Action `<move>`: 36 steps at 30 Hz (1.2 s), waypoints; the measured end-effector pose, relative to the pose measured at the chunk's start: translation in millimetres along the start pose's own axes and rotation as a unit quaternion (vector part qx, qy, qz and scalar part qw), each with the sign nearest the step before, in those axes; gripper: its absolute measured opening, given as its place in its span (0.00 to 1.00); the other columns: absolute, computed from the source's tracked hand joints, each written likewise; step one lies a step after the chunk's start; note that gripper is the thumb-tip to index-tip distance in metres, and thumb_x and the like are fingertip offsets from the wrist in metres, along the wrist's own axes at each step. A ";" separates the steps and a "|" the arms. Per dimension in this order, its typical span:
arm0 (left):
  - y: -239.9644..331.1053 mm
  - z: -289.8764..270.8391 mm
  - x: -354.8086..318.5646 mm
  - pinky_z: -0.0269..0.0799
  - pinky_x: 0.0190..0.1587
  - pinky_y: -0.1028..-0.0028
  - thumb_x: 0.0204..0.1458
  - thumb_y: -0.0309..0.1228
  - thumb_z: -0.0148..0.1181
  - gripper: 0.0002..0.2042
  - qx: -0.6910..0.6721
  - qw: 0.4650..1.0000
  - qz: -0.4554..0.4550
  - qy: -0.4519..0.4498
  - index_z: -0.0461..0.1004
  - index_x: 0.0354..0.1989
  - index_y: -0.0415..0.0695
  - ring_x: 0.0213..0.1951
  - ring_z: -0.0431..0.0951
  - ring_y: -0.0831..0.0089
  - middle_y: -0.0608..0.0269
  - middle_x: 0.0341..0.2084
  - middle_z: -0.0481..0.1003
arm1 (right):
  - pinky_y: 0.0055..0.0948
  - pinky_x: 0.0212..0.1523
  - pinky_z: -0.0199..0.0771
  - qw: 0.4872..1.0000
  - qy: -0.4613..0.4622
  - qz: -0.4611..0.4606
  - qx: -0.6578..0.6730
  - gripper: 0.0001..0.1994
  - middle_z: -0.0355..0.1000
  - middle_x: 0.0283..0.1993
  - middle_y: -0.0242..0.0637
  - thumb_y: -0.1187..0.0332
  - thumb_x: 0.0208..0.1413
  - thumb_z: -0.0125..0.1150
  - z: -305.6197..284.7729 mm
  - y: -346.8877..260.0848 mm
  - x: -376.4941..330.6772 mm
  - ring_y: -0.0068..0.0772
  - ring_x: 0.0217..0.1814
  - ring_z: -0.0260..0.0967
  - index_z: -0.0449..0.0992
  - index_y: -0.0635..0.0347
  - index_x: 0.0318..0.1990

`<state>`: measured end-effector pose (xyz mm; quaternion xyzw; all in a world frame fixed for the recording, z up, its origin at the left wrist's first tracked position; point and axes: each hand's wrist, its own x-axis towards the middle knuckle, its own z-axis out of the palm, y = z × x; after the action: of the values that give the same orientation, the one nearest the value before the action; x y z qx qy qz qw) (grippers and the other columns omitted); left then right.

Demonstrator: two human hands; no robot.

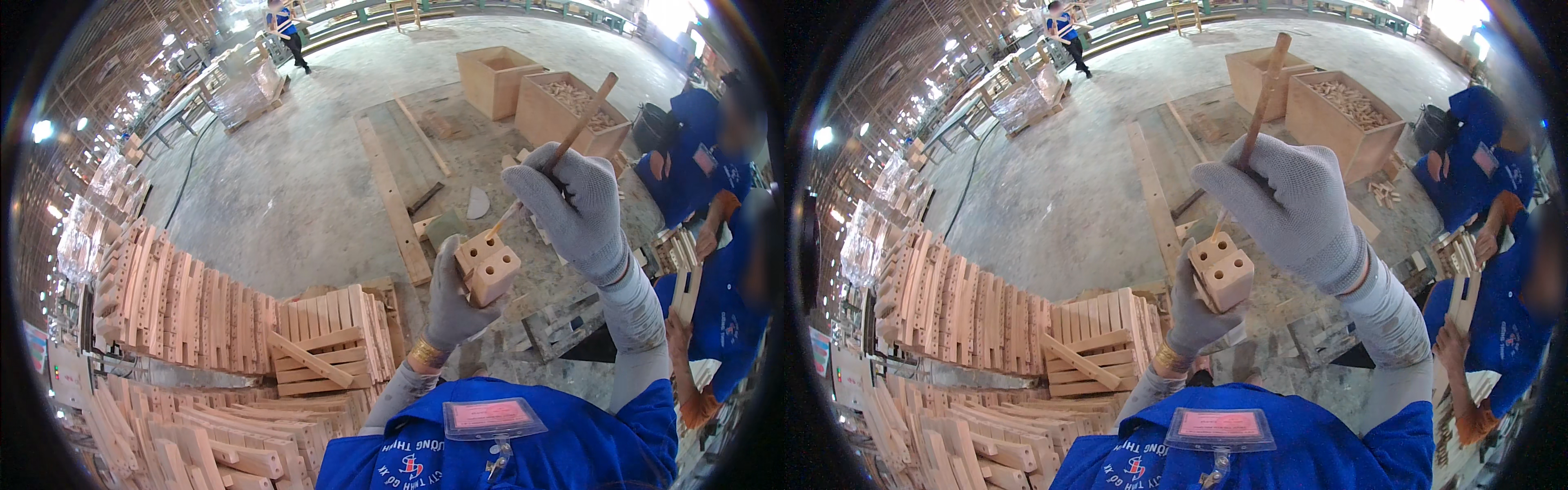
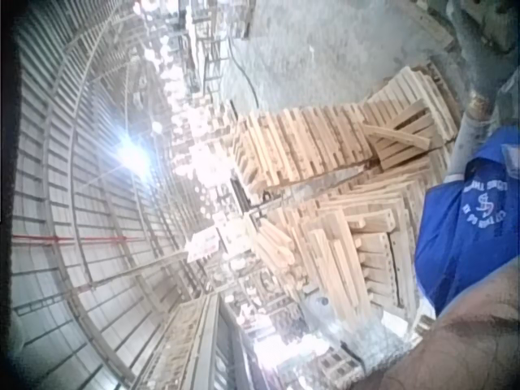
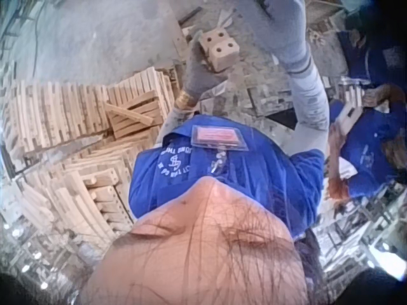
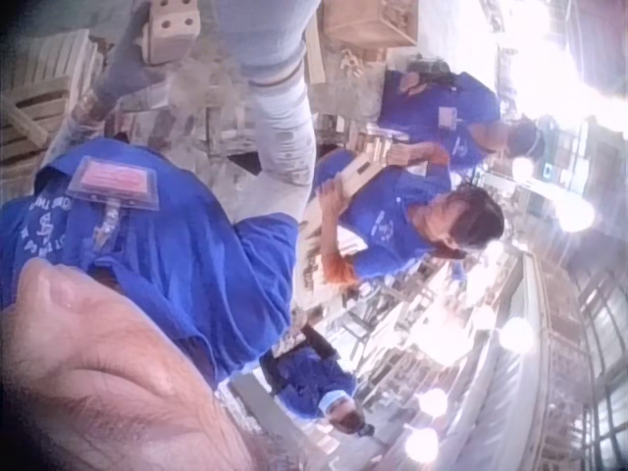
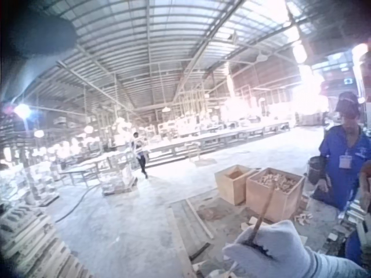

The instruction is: The person applies glue to the holes of small wooden blocks using a brush and a container of adhesive. They pick up blocks from a stack, apply the glue, and place them back down or hand them to a coworker in a factory setting.

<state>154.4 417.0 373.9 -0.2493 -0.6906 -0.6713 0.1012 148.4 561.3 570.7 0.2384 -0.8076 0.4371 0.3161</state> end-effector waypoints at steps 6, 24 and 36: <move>0.9 -1.1 -0.1 0.68 0.51 0.66 0.32 0.25 0.69 0.49 -0.009 1.000 0.017 -0.015 0.40 0.63 0.40 0.52 0.68 0.61 0.50 0.51 0.61 | 0.24 0.15 0.63 0.998 -0.046 -0.004 -0.041 0.09 0.67 0.15 0.38 0.67 0.50 0.61 -0.1 5.2 -4.7 0.29 0.14 0.68 0.75 0.64 0.26; -0.2 -4.1 -2.8 0.66 0.50 0.65 0.29 0.30 0.71 0.47 -0.030 0.999 -0.006 0.007 0.47 0.60 0.36 0.50 0.68 0.58 0.48 0.48 0.62 | 0.24 0.15 0.63 0.992 -0.096 -0.030 -0.081 0.09 0.68 0.15 0.38 0.66 0.51 0.58 5.4 7.8 -7.3 0.30 0.14 0.68 0.75 0.64 0.27; 15.9 -34.4 -6.4 0.68 0.49 0.70 0.29 0.28 0.72 0.43 0.054 0.998 -0.010 0.032 0.51 0.57 0.39 0.48 0.71 0.65 0.54 0.46 0.66 | 0.20 0.22 0.64 0.963 0.045 0.251 0.091 0.10 0.70 0.20 0.36 0.66 0.54 0.57 20.1 76.5 -56.1 0.19 0.21 0.66 0.74 0.67 0.32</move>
<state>160.8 381.6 387.4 -0.2152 -0.7246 -0.6419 0.1293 130.3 588.8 479.5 0.0360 -0.7834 0.5841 0.2095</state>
